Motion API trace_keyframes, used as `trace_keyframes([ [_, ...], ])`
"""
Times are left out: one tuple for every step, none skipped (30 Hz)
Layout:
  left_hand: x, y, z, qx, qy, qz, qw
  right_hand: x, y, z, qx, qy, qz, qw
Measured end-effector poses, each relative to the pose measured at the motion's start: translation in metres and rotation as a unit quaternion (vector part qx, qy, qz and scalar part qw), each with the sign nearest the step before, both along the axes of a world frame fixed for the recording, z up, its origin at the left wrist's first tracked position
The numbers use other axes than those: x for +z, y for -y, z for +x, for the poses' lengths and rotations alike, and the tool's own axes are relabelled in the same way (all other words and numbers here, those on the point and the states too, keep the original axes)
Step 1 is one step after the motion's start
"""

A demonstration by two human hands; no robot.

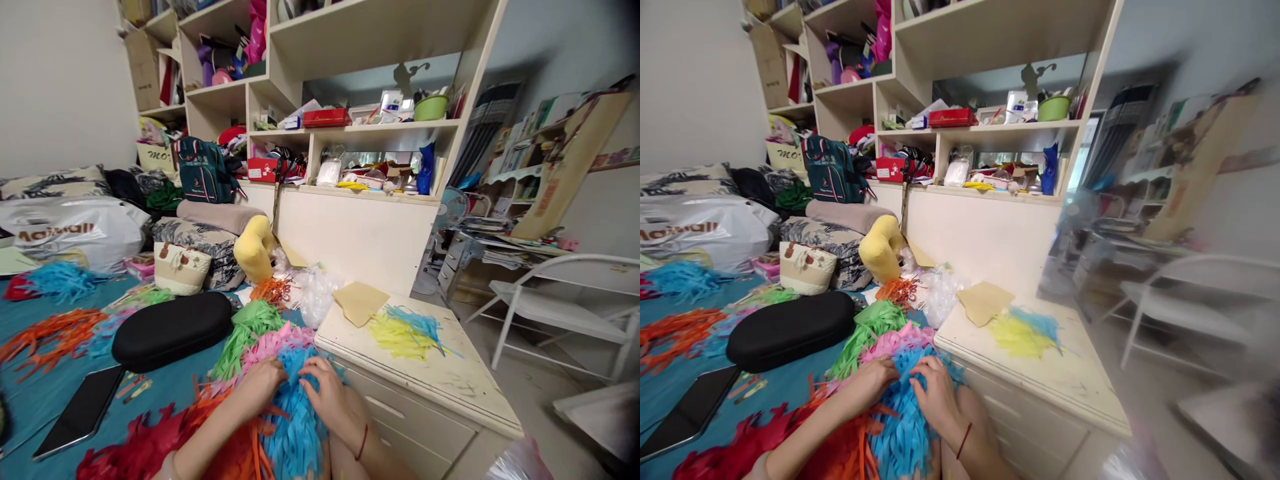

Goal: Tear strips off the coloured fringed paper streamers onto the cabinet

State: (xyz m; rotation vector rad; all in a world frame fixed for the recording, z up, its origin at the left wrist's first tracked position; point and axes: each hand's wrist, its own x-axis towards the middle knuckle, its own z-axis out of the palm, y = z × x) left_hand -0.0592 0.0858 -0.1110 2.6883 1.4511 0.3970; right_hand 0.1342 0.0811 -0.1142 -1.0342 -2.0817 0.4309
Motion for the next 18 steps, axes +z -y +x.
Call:
trace_keyframes([
  [0.0009, -0.0004, 0.0001, -0.005, -0.002, 0.001, 1.000, -0.0001, 0.0001, -0.0010, -0.001, 0.001, 0.000, 1.000],
  [0.0021, -0.0005, 0.0000, -0.008, -0.002, 0.002, 1.000, -0.0002, 0.0001, -0.0018, -0.001, 0.002, 0.000, 1.000],
  [0.0033, -0.0002, -0.0001, -0.008, -0.001, 0.003, 1.000, -0.0001, 0.0001, -0.0024, -0.003, 0.003, 0.000, 1.000],
  [0.0045, 0.0005, -0.0004, -0.005, 0.002, 0.004, 1.000, 0.0001, 0.0001, -0.0028, -0.004, 0.003, 0.000, 1.000],
  [0.0057, 0.0015, -0.0007, 0.000, 0.006, 0.005, 1.000, 0.0003, -0.0001, -0.0031, -0.004, 0.004, 0.000, 1.000],
  [0.0068, 0.0027, -0.0011, 0.004, 0.011, 0.005, 1.000, 0.0005, -0.0003, -0.0033, -0.004, 0.004, 0.000, 1.000],
  [0.0077, 0.0039, -0.0014, 0.009, 0.016, 0.005, 1.000, 0.0007, -0.0005, -0.0035, -0.005, 0.005, -0.001, 1.000],
  [0.0084, 0.0050, -0.0016, 0.012, 0.019, 0.004, 1.000, 0.0009, -0.0006, -0.0036, -0.006, 0.005, -0.002, 1.000],
  [0.0088, 0.0059, -0.0017, 0.013, 0.022, 0.003, 1.000, 0.0010, -0.0006, -0.0036, -0.007, 0.006, -0.003, 1.000],
  [0.0090, 0.0065, -0.0016, 0.013, 0.024, 0.001, 1.000, 0.0010, -0.0004, -0.0035, -0.008, 0.006, -0.003, 1.000],
  [0.0091, 0.0069, -0.0014, 0.013, 0.025, 0.001, 1.000, 0.0010, 0.0000, -0.0034, -0.008, 0.007, -0.004, 1.000],
  [0.0089, 0.0069, -0.0011, 0.014, 0.026, 0.001, 1.000, 0.0010, 0.0005, -0.0031, -0.008, 0.008, -0.005, 1.000],
  [0.0087, 0.0068, -0.0007, 0.013, 0.027, 0.001, 1.000, 0.0010, 0.0011, -0.0028, -0.009, 0.009, -0.005, 1.000],
  [0.0083, 0.0064, -0.0003, 0.011, 0.028, 0.001, 1.000, 0.0010, 0.0018, -0.0024, -0.009, 0.010, -0.006, 1.000],
  [0.0078, 0.0059, 0.0001, 0.010, 0.028, 0.001, 1.000, 0.0010, 0.0024, -0.0021, -0.010, 0.010, -0.005, 1.000],
  [0.0071, 0.0053, 0.0007, 0.009, 0.029, 0.001, 1.000, 0.0011, 0.0030, -0.0018, -0.011, 0.009, -0.005, 1.000],
  [0.0064, 0.0047, 0.0014, 0.009, 0.030, 0.002, 1.000, 0.0012, 0.0035, -0.0015, -0.012, 0.009, -0.005, 1.000],
  [0.0056, 0.0041, 0.0022, 0.010, 0.031, 0.003, 0.999, 0.0012, 0.0039, -0.0014, -0.012, 0.009, -0.004, 1.000],
])
